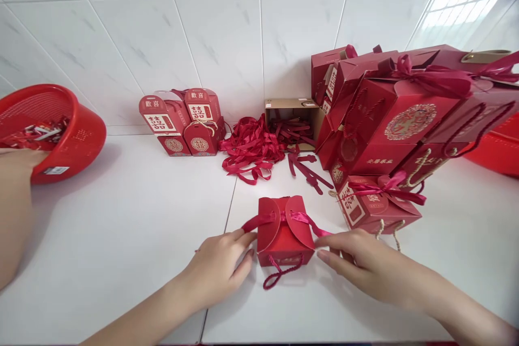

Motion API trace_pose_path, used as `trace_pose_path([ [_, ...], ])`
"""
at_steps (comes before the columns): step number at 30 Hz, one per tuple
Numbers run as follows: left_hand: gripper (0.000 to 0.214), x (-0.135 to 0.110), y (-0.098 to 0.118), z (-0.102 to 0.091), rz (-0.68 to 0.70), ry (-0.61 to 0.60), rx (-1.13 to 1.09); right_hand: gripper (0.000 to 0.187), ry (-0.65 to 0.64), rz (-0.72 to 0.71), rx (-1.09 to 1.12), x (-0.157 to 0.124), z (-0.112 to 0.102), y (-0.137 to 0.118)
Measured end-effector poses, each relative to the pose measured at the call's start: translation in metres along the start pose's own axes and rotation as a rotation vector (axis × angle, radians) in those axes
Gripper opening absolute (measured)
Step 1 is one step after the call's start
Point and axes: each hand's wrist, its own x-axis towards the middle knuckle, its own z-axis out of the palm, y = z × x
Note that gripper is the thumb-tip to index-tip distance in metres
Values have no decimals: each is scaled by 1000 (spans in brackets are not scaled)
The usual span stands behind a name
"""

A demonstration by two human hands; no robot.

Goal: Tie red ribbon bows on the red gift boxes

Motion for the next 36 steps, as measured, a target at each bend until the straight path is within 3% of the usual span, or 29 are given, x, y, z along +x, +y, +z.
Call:
trace_pose_path([
  [1,32,2,-1,2,-48,-22,-126,32,-62,62,133,5,3,4],
  [3,50,6,-3,4,-138,-26,-474,55,-113,182,487,16,12,13],
  [5,62,9,-5,4,-189,32,-899,68,-34,213,871,25,22,21],
  [8,48,12,-1,-2,-264,218,-1435,56,241,97,1300,32,34,23],
  [12,18,14,7,-10,-484,490,-1657,27,405,36,1590,36,34,13],
  [21,16,6,8,-14,-470,662,-1659,18,456,-40,1467,39,23,6],
  [24,12,4,4,-19,-384,675,-1665,18,537,-100,1380,39,19,3],
  [29,24,0,6,-31,-234,660,-1535,14,718,-253,1110,38,3,-8],
  [33,21,4,23,-46,-57,692,-1310,10,824,-330,803,37,-16,-21],
  [36,16,15,38,-58,82,746,-1193,7,843,-403,732,41,-29,-34],
])
